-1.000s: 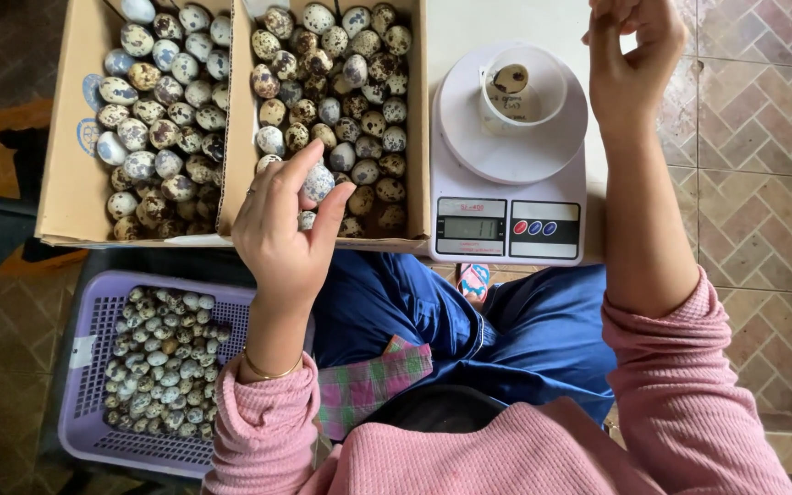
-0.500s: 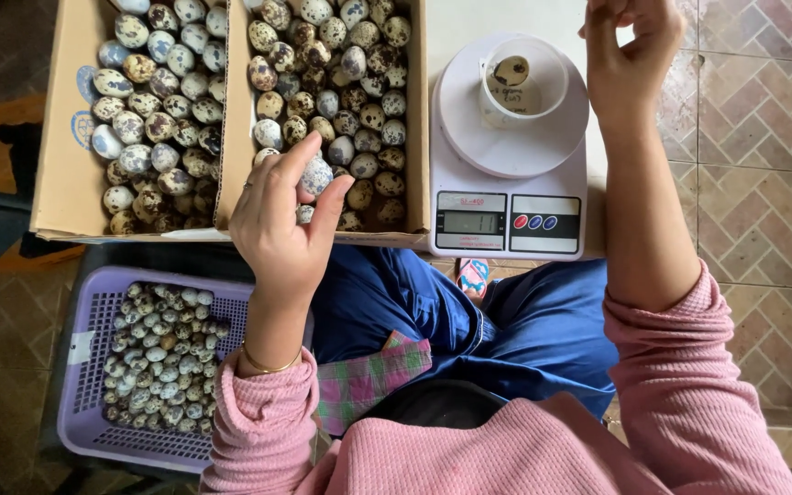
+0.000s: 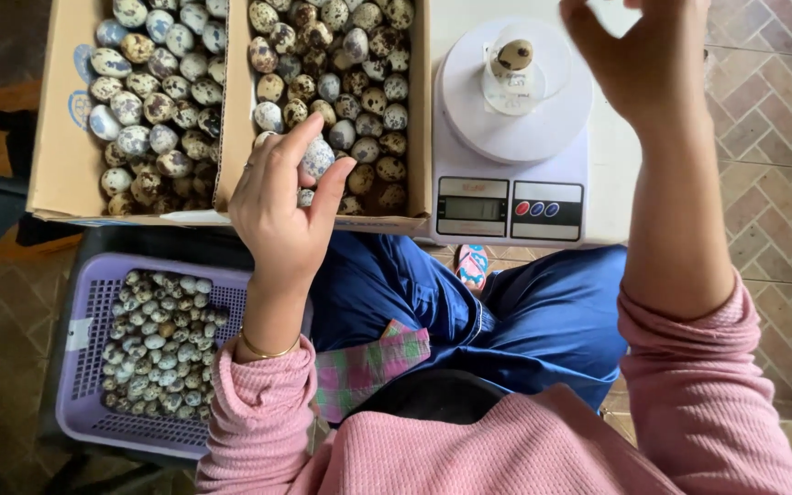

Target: Sorting and weighing quail eggs individually using a digital scale and moving them between containers.

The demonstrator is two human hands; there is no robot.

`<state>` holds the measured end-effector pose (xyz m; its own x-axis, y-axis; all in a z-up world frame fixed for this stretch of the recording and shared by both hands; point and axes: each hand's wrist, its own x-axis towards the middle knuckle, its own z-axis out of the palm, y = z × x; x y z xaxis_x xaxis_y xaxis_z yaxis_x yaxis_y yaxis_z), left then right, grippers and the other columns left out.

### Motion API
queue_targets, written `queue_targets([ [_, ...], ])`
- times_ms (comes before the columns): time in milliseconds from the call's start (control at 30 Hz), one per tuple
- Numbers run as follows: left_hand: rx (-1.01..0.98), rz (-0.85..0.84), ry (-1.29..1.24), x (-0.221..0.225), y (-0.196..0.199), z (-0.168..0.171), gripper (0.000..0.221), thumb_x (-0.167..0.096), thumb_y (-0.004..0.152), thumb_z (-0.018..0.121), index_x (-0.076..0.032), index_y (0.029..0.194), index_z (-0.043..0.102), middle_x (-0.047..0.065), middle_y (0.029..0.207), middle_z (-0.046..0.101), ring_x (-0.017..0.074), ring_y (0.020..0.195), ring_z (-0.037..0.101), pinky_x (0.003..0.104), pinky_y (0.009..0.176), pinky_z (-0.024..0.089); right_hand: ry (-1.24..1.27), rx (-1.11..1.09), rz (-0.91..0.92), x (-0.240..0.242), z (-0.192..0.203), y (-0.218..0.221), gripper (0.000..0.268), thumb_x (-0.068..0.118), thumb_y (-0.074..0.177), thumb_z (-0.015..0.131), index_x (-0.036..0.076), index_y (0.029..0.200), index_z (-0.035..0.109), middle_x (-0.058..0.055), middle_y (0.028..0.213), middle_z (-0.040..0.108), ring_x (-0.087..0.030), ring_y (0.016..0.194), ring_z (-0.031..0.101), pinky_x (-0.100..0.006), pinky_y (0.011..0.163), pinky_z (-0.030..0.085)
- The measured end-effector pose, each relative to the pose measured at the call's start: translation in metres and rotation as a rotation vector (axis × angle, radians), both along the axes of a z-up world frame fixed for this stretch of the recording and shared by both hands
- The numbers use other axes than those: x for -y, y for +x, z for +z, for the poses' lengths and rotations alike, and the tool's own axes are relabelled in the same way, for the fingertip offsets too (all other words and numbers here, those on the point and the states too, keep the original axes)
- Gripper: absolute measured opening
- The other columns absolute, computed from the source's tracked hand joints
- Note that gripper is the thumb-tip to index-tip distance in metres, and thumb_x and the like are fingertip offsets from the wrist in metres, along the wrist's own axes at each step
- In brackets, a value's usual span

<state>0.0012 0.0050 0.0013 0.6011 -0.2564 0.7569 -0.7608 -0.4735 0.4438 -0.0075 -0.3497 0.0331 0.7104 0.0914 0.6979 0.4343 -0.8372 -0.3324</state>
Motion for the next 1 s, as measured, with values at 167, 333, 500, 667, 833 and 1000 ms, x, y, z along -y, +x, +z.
queue_targets([
  [167,0.015,0.013,0.015,-0.001,0.002,-0.006,0.037,-0.013,0.098,0.083,0.001,0.127,0.063,0.004,0.087,0.064,0.0153,0.068,0.051,0.028,0.065,0.044,-0.317,-0.205,-0.174,-0.018,0.013,-0.018,0.020,0.014,0.101,0.090,-0.001,0.110,0.081,-0.020,0.109,0.072,-0.035,0.090,0.063,-0.046,0.078,0.051],
  [333,0.032,0.006,-0.001,-0.001,0.004,-0.008,0.039,-0.014,0.098,0.083,-0.001,0.129,0.062,0.005,0.091,0.068,0.0149,0.069,0.052,0.027,0.066,0.045,-0.437,-0.163,-0.233,-0.025,0.010,-0.009,0.026,0.025,0.101,0.093,0.003,0.102,0.080,-0.014,0.101,0.071,-0.030,0.082,0.061,-0.042,0.075,0.047],
  [500,0.053,0.016,-0.010,0.000,0.006,-0.012,0.040,-0.017,0.097,0.083,-0.001,0.128,0.063,0.006,0.094,0.071,0.0142,0.067,0.054,0.026,0.064,0.045,-0.512,-0.170,-0.296,-0.024,0.004,0.000,0.034,0.038,0.100,0.094,0.006,0.099,0.083,-0.012,0.094,0.069,-0.029,0.081,0.061,-0.043,0.076,0.046],
  [667,0.055,0.027,-0.008,0.000,0.007,-0.014,0.040,-0.016,0.097,0.083,-0.002,0.129,0.062,0.006,0.095,0.072,0.0137,0.067,0.054,0.025,0.064,0.045,-0.548,-0.175,-0.314,-0.027,0.003,0.003,0.036,0.041,0.097,0.094,0.007,0.098,0.084,-0.012,0.096,0.071,-0.031,0.088,0.064,-0.045,0.084,0.047],
  [833,0.064,0.033,-0.006,0.000,0.006,-0.012,0.042,-0.020,0.097,0.083,-0.002,0.130,0.062,0.005,0.095,0.072,0.0133,0.069,0.056,0.026,0.066,0.047,-0.586,-0.177,-0.298,-0.029,0.003,0.007,0.038,0.044,0.098,0.094,0.008,0.095,0.083,-0.010,0.096,0.069,-0.030,0.096,0.065,-0.047,0.095,0.045],
  [1000,0.061,0.032,-0.013,0.000,0.005,-0.012,0.041,-0.021,0.098,0.081,-0.002,0.129,0.062,0.005,0.096,0.072,0.0139,0.070,0.056,0.026,0.067,0.048,-0.629,-0.182,-0.314,-0.028,-0.001,0.011,0.034,0.043,0.097,0.093,0.010,0.098,0.084,-0.006,0.084,0.067,-0.026,0.086,0.065,-0.043,0.095,0.048],
])
